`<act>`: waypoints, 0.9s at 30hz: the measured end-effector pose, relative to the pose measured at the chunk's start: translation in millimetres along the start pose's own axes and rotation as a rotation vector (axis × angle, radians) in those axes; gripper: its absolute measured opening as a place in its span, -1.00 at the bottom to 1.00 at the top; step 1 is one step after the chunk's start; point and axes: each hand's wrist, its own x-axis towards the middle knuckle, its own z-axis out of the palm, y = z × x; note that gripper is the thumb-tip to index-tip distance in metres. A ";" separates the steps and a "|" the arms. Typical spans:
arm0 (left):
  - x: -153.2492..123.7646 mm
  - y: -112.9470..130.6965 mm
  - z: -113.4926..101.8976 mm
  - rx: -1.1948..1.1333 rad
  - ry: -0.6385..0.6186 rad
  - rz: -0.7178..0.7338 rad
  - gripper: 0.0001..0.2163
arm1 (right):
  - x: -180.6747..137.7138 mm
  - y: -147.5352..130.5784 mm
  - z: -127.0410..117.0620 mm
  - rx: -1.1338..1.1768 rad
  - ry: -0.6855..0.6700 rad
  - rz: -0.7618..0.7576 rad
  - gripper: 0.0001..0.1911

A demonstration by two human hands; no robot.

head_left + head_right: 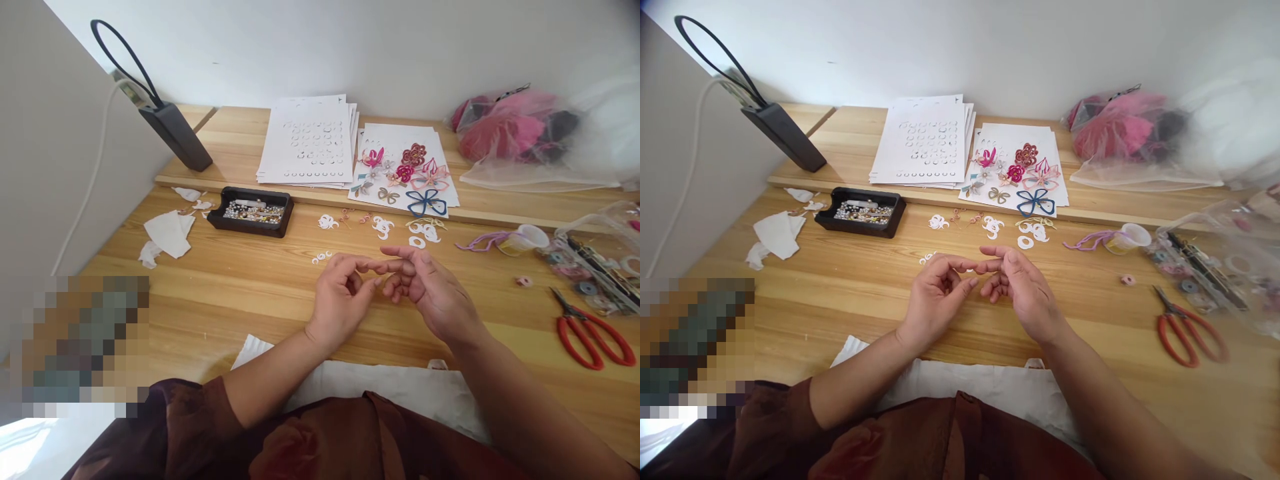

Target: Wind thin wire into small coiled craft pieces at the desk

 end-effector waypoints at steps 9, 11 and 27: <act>-0.5 -8.6 -0.1 0.123 -0.012 0.197 -0.82 | -4.6 -4.0 4.4 -0.044 -0.057 0.017 -0.45; -0.4 -10.2 -0.1 0.120 -0.006 0.200 -0.85 | -4.2 -4.8 3.3 -0.040 -0.064 0.039 -0.43; 0.3 -4.2 -0.9 0.078 0.026 0.073 -0.97 | -7.5 -1.0 4.7 -0.558 0.072 -0.228 -0.87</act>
